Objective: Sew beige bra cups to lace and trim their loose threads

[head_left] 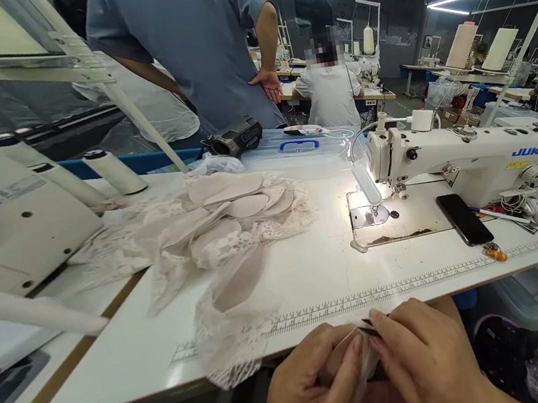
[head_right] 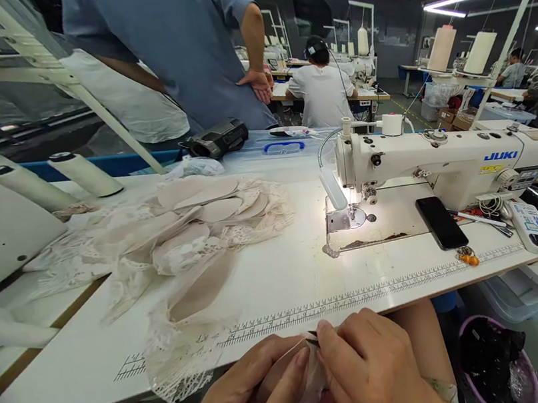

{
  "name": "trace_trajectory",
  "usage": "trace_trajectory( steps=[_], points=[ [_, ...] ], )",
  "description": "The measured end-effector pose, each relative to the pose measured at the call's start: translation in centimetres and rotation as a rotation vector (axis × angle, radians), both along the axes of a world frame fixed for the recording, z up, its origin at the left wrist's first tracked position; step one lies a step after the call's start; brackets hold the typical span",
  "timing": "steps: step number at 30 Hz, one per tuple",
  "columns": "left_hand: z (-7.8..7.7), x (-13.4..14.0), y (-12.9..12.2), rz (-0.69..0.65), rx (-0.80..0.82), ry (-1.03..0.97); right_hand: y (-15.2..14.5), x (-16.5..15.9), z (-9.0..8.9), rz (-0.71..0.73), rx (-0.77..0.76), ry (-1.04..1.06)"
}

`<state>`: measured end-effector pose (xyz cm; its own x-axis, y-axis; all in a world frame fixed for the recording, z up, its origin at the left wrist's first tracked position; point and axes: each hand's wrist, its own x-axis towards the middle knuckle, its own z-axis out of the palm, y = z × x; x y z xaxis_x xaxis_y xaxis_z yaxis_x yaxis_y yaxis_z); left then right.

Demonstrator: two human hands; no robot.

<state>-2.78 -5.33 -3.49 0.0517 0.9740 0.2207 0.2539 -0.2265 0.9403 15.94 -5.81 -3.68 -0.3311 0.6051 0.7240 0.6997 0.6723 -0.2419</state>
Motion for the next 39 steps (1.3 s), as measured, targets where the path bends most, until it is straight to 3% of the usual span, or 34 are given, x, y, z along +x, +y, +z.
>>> trace_trajectory(
  steps=[6,14,16,19,23,27,29,34,37,39],
  points=[
    [-1.2,-0.8,0.3,-0.041,0.164,0.155,0.0,0.1,0.5,0.020,0.021,-0.033],
    [-0.8,-0.3,0.0,-0.059,-0.017,0.076,0.2,0.0,0.3,0.070,0.032,-0.120],
    [-0.5,-0.1,-0.1,-0.039,-0.054,0.018,0.3,0.3,0.3,0.078,-0.073,-0.020],
    [0.1,0.1,0.0,-0.032,-0.129,-0.064,0.4,0.8,0.3,0.072,-0.371,0.167],
    [0.9,0.0,0.1,0.002,-0.204,-0.140,1.0,1.7,0.3,0.074,-0.685,0.235],
    [1.2,-0.3,0.4,0.065,-0.262,-0.163,1.4,3.0,0.5,0.131,-0.786,0.145],
    [1.2,-0.4,0.5,0.021,-0.273,-0.148,1.4,3.5,1.0,0.202,-0.820,0.132],
    [1.4,-0.2,0.5,-0.134,-0.160,-0.064,1.6,3.1,3.3,0.216,-0.808,0.304],
    [1.4,-0.3,0.3,-0.176,-0.151,-0.057,2.2,2.2,4.0,0.332,-0.968,0.271],
    [1.2,-0.5,0.2,-0.166,-0.176,-0.071,2.7,1.7,3.6,0.390,-1.106,0.329]
  ],
)
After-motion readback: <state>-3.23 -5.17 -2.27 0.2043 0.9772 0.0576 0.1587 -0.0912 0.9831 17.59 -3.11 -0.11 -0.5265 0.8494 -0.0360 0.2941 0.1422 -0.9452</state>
